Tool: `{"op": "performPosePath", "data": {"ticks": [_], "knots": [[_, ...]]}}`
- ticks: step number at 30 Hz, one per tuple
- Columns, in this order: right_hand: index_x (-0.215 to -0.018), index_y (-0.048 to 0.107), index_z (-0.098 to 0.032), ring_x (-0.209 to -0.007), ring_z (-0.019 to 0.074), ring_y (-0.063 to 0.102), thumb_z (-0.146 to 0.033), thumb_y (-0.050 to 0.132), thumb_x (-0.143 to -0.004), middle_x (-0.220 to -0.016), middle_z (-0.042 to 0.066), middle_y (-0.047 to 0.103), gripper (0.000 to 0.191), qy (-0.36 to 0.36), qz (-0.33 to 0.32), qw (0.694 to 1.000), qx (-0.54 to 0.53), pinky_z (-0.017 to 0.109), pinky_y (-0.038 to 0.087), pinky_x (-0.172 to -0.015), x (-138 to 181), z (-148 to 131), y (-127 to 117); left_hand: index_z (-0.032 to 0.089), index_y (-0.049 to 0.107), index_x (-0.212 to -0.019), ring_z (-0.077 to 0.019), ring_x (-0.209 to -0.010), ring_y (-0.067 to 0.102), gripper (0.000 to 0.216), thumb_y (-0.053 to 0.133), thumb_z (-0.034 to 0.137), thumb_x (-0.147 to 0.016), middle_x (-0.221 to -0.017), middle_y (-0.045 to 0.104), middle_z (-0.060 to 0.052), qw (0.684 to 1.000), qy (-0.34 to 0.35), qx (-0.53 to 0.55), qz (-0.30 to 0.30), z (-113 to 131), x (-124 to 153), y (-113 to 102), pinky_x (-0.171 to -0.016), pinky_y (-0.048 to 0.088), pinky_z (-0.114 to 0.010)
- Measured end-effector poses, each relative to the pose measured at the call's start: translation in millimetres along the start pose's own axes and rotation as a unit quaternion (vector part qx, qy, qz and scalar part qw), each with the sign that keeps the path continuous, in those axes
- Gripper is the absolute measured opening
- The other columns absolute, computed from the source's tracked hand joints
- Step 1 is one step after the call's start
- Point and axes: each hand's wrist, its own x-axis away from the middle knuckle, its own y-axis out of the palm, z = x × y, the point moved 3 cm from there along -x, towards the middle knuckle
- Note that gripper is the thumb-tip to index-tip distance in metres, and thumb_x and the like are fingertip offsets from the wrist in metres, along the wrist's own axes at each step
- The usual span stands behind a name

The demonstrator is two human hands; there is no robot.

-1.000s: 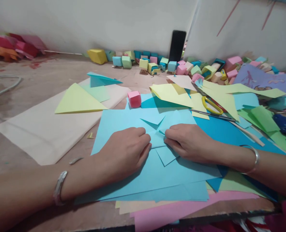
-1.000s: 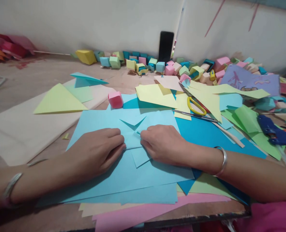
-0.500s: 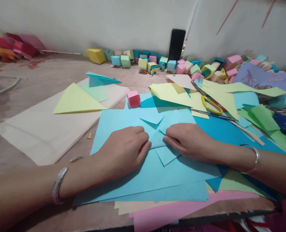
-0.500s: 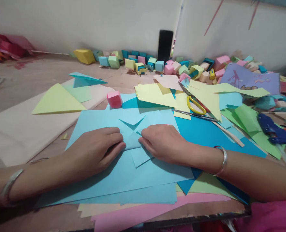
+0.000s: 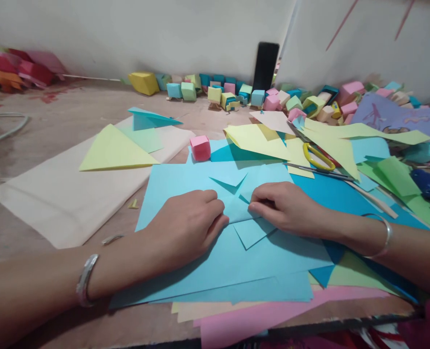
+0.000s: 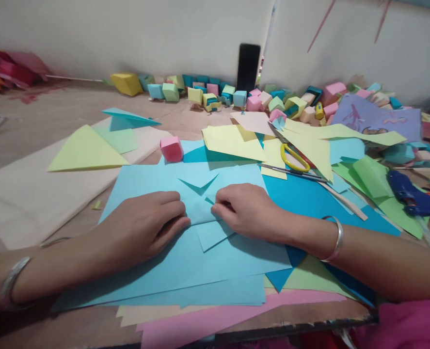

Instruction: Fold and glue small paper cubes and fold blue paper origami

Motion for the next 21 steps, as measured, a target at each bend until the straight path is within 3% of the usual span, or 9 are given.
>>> {"op": "performPosePath", "data": {"ticks": [14,18,21], "knots": [[-0.066,0.047,-0.019,-0.059,0.012,0.033,-0.029,0.048,-0.088,-0.065,-0.001,0.05,0.024,0.023,-0.017,0.994,0.105,0.028,0.017,-0.054,-1.9,-4.7,5.5,0.018,0.055,-0.077,-0.019,-0.066,0.051,0.025,0.042,0.03,-0.096,-0.077,0.056,-0.004,1.0,0.011,0.001,-0.011,-0.6,0.3,1.9,-0.056,0.028,-0.032],[-0.067,0.047,-0.019,-0.06,0.0122,0.033,-0.029,0.048,-0.088,-0.066,0.0,0.051,0.023,0.028,-0.029,0.993,0.107,0.028,0.016,-0.055,-2.2,-5.3,5.3,0.019,0.057,-0.093,-0.0193,-0.068,0.051,0.016,0.045,0.028,-0.094,-0.081,0.057,-0.003,1.0,0.004,0.023,-0.013,-2.5,0.5,3.0,-0.057,0.03,-0.031],[-0.068,0.049,-0.019,-0.06,0.0124,0.034,-0.029,0.048,-0.088,-0.067,0.0,0.052,0.023,0.029,-0.031,0.993,0.115,0.028,0.016,-0.055,-2.9,-5.4,5.1,0.024,0.057,-0.111,-0.0207,-0.073,0.053,0.022,0.042,0.028,-0.095,-0.082,0.056,-0.002,0.999,0.019,0.025,-0.014,-3.5,1.7,4.2,-0.058,0.03,-0.031]]}}
